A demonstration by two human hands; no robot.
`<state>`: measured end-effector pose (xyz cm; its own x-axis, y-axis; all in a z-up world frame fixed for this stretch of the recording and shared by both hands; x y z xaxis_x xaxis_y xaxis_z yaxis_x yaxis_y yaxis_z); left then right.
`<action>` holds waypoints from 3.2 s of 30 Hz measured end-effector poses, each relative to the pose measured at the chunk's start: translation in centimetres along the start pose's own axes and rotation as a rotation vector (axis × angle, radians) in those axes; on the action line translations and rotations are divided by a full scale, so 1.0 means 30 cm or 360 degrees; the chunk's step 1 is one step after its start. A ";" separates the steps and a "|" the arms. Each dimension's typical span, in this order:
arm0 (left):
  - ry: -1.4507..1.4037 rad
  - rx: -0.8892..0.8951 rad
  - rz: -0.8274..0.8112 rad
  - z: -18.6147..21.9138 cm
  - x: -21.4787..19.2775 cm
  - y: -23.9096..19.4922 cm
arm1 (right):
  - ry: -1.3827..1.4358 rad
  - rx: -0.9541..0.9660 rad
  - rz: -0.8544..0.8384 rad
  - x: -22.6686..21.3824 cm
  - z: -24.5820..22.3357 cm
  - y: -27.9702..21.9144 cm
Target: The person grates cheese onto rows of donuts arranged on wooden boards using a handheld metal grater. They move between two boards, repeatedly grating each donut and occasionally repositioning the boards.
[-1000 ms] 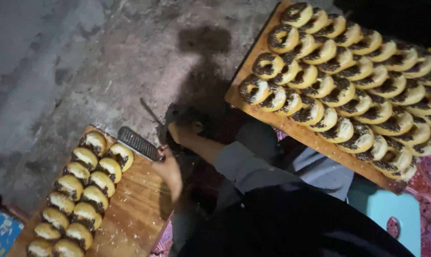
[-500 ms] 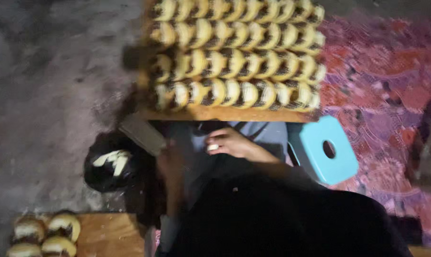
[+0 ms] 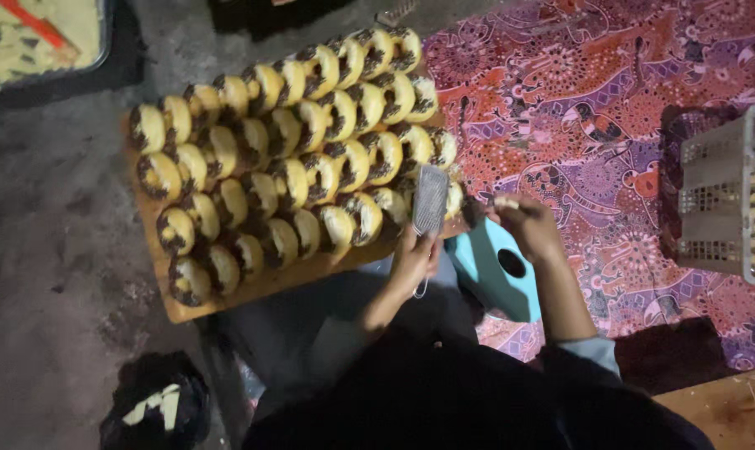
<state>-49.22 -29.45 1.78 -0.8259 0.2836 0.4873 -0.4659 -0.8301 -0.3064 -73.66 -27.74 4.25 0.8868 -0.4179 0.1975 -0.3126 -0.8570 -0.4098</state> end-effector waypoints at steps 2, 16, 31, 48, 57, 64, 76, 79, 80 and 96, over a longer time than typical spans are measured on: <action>0.0016 0.0032 0.0042 -0.011 0.038 0.175 | -0.0122 -0.0128 0.0025 0.022 -0.107 0.102; 0.1094 0.0211 0.0675 0.214 0.050 0.773 | -0.1681 -0.1058 0.0205 0.464 -0.321 0.880; 0.1090 0.0589 0.0679 0.230 0.101 0.772 | -0.1633 -0.0999 0.0436 0.484 -0.334 0.812; 0.1218 0.0340 0.0689 0.182 0.145 0.790 | -0.1637 -0.0952 0.0400 0.446 -0.327 0.858; 0.1312 0.0485 0.0724 0.160 0.113 0.844 | -0.1723 -0.1108 0.0479 0.464 -0.309 0.865; 0.1314 0.0251 0.0631 0.136 0.116 0.834 | -0.1586 -0.0979 0.0469 0.427 -0.273 0.897; 0.1463 0.0276 0.0692 0.118 0.127 0.814 | -0.1348 -0.0922 0.0405 0.438 -0.278 0.868; 0.1351 0.0231 0.0734 0.110 0.115 0.803 | -0.1217 -0.0861 0.0488 0.408 -0.244 0.889; 0.1419 0.0226 0.0764 0.110 0.115 0.801 | -0.1255 -0.0801 0.0530 0.398 -0.231 0.902; 0.1329 0.0562 0.0665 0.196 0.118 0.804 | -0.1387 -0.0699 0.0575 0.406 -0.224 0.919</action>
<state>-61.52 -51.28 0.92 -0.9237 0.0700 -0.3767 -0.0776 -0.9970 0.0049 -73.75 -58.47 1.34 0.5997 -0.4583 -0.6560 -0.5500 -0.8315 0.0781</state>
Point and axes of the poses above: each hand's wrist, its own y-axis towards the middle knuckle, its own x-axis out of the palm, z = x × y, the point moved 7 cm from there along y, towards the middle knuckle, and after that the axes turned 2 degrees about x, right-handed, at the moved point
